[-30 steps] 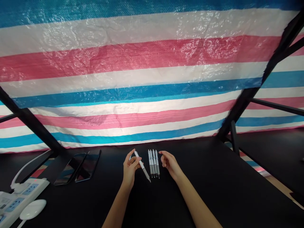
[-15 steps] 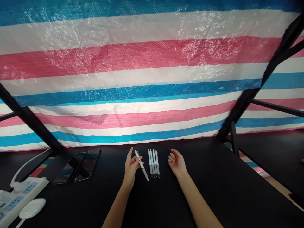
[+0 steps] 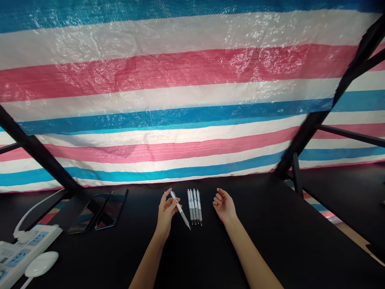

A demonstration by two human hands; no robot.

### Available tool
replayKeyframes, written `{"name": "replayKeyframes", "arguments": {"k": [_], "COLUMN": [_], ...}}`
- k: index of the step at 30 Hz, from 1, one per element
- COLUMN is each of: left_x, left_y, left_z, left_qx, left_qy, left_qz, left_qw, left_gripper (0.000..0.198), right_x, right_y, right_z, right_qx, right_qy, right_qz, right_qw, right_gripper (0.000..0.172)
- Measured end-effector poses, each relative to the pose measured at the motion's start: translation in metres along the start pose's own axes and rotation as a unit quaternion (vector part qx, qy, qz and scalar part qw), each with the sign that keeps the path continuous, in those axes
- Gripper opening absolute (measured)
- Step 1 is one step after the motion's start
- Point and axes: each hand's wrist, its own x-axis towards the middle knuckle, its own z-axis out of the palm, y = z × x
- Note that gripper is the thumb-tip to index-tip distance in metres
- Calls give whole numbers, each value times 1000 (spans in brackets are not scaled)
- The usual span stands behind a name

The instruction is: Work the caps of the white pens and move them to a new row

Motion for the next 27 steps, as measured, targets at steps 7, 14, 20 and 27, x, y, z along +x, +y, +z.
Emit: {"name": "replayKeyframes", "arguments": {"k": [7, 14, 20, 27], "left_x": [-2, -3, -2, 5], "left_y": [2, 2, 2, 1], "left_z": [1, 1, 2, -6], "left_qx": [28, 39, 37, 80], "left_qy": [-17, -20, 0, 95], "left_qz": [11, 25, 41, 68], "left_qw": [999, 999, 998, 990], "left_gripper": [60, 55, 71, 51], "right_x": [-3, -2, -2, 0], "right_y": [0, 0, -1, 0], "right_z": [3, 1, 1, -2], "right_qx": [21, 12, 4, -19], "right_qy": [11, 8, 2, -6], "right_qz": [11, 6, 6, -8], "right_qw": [1000, 1000, 1000, 1000], "right_gripper": [5, 8, 8, 7]}}
